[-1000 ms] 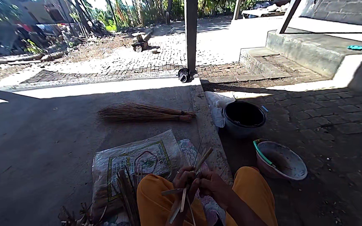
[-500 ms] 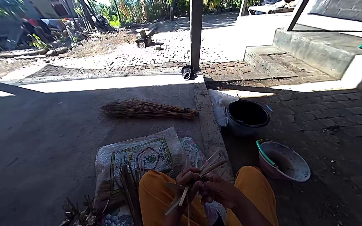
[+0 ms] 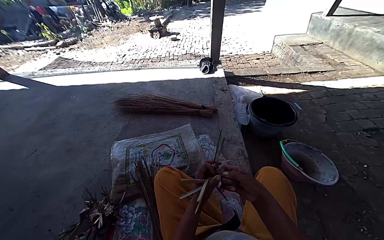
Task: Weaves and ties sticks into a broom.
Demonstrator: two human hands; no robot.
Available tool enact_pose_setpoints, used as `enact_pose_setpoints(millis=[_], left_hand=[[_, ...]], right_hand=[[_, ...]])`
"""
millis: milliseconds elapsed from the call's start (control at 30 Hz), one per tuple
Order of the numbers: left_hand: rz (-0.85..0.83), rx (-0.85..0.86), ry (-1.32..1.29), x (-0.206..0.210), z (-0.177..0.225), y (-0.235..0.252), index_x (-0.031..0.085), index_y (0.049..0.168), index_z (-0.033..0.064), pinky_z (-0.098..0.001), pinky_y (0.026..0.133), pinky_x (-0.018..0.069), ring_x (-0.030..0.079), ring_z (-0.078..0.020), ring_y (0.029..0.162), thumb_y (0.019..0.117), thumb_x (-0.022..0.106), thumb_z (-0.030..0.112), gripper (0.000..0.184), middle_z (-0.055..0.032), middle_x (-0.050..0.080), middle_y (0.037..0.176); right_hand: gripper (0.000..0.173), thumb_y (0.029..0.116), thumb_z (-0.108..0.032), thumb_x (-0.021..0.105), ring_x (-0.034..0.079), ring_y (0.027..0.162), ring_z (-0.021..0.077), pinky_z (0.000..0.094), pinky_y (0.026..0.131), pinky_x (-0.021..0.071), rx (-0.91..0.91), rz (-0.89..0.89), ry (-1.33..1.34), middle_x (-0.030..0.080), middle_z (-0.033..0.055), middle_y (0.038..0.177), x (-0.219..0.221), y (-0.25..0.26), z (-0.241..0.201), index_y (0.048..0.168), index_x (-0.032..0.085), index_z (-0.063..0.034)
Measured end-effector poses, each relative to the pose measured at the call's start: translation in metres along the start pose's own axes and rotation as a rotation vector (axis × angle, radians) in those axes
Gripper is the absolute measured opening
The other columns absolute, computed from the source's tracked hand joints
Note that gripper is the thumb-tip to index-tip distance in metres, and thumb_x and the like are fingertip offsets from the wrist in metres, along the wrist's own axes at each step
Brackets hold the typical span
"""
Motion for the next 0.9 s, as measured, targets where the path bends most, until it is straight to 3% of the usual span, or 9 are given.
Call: enact_pose_setpoints(millis=[67,167,267,367,467,567,633,800,900], left_hand=[[0.059,-0.08,-0.094,0.0,0.003,0.006,0.058,0.106,0.0185,-0.0259,0.09,0.054,0.064,-0.0109,0.112,0.096,0.069,0.039,0.025,-0.0034,0.065,0.127],[0.309,-0.269,-0.318,0.0,0.004,0.007,0.059,0.116,0.0244,-0.0277,0.078,0.0582,0.071,-0.0152,0.094,0.0958,0.068,0.044,0.029,-0.0086,0.07,0.12],[0.444,-0.354,-0.521,0.0,0.005,0.007,0.067,0.115,0.028,-0.0325,0.085,0.0598,0.072,-0.0192,0.099,0.096,0.068,0.042,0.024,-0.0084,0.071,0.122],[0.439,-0.362,-0.557,0.0,0.001,0.005,0.069,0.115,0.0275,-0.0321,0.088,0.0585,0.072,-0.0184,0.103,0.0903,0.073,0.045,0.03,-0.0077,0.072,0.123],[0.421,-0.319,-0.448,-0.001,0.001,0.002,0.068,0.118,0.0252,-0.031,0.089,0.0584,0.071,-0.0173,0.105,0.0852,0.081,0.037,0.037,-0.0084,0.071,0.124],[0.427,-0.267,-0.291,-0.001,0.002,0.001,0.069,0.117,0.0222,-0.0298,0.089,0.0581,0.071,-0.0161,0.105,0.0867,0.081,0.026,0.033,-0.0084,0.072,0.123],[0.424,-0.239,-0.225,-0.003,0.0,0.0,0.069,0.117,0.0211,-0.0292,0.09,0.0571,0.07,-0.0152,0.106,0.089,0.079,0.027,0.03,-0.008,0.072,0.122],[0.56,-0.317,-0.307,-0.007,-0.003,0.002,0.071,0.107,0.0184,-0.0305,0.082,0.0595,0.072,-0.0162,0.093,0.0921,0.075,0.033,0.022,-0.0094,0.073,0.116],[0.604,-0.371,-0.399,-0.007,0.0,0.005,0.069,0.105,0.017,-0.0328,0.079,0.0609,0.073,-0.0192,0.086,0.0968,0.069,0.029,0.015,-0.0118,0.073,0.115]], right_hand=[[0.014,0.1014,-0.021,0.056,0.062,0.065,0.0063,0.028,0.07,0.0578,-0.087,0.06,-0.05,0.063,-0.0058,0.075,0.005,-0.001,-0.013,0.1,0.068,-0.0138],[0.017,0.103,-0.014,0.052,0.067,0.07,0.0093,0.0272,0.073,0.0599,-0.159,0.161,-0.2,0.068,0.0,0.082,0.014,-0.009,-0.03,0.105,0.067,-0.0063],[0.019,0.1024,-0.008,0.053,0.068,0.076,0.006,0.0223,0.075,0.0591,-0.145,0.281,-0.53,0.071,-0.0004,0.087,0.023,-0.009,-0.029,0.106,0.07,-0.001],[0.021,0.1033,-0.013,0.056,0.066,0.081,-0.0005,0.017,0.077,0.0558,-0.148,0.335,-0.738,0.071,-0.0002,0.094,0.023,-0.001,-0.012,0.107,0.072,0.0004],[0.017,0.0999,-0.015,0.064,0.063,0.077,-0.0027,0.0141,0.073,0.0526,-0.182,0.361,-0.726,0.071,-0.0013,0.089,0.02,0.006,0.002,0.101,0.073,-0.0016],[0.01,0.0973,-0.011,0.066,0.06,0.068,-0.0015,0.0141,0.066,0.0499,-0.15,0.374,-0.662,0.067,-0.0028,0.078,0.019,0.011,0.007,0.093,0.07,-0.0024],[0.009,0.0965,-0.008,0.065,0.058,0.066,-0.0013,0.0143,0.064,0.0485,-0.135,0.365,-0.637,0.064,-0.0036,0.075,0.018,0.013,0.01,0.09,0.068,-0.0029],[0.008,0.095,-0.006,0.063,0.058,0.068,0.0004,0.017,0.067,0.0491,-0.035,0.301,-0.507,0.063,-0.0061,0.075,0.017,0.011,0.013,0.088,0.067,-0.0063],[0.01,0.0947,-0.006,0.061,0.058,0.068,0.0008,0.0181,0.069,0.0501,0.002,0.224,-0.381,0.064,-0.0072,0.075,0.013,0.009,0.019,0.088,0.069,-0.0076]])
Point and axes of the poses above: each hand's wrist, its own y-axis towards the middle knuckle, its own x-axis out of the palm, z = x × y, the point moved 3 cm from there along y, towards the middle knuckle
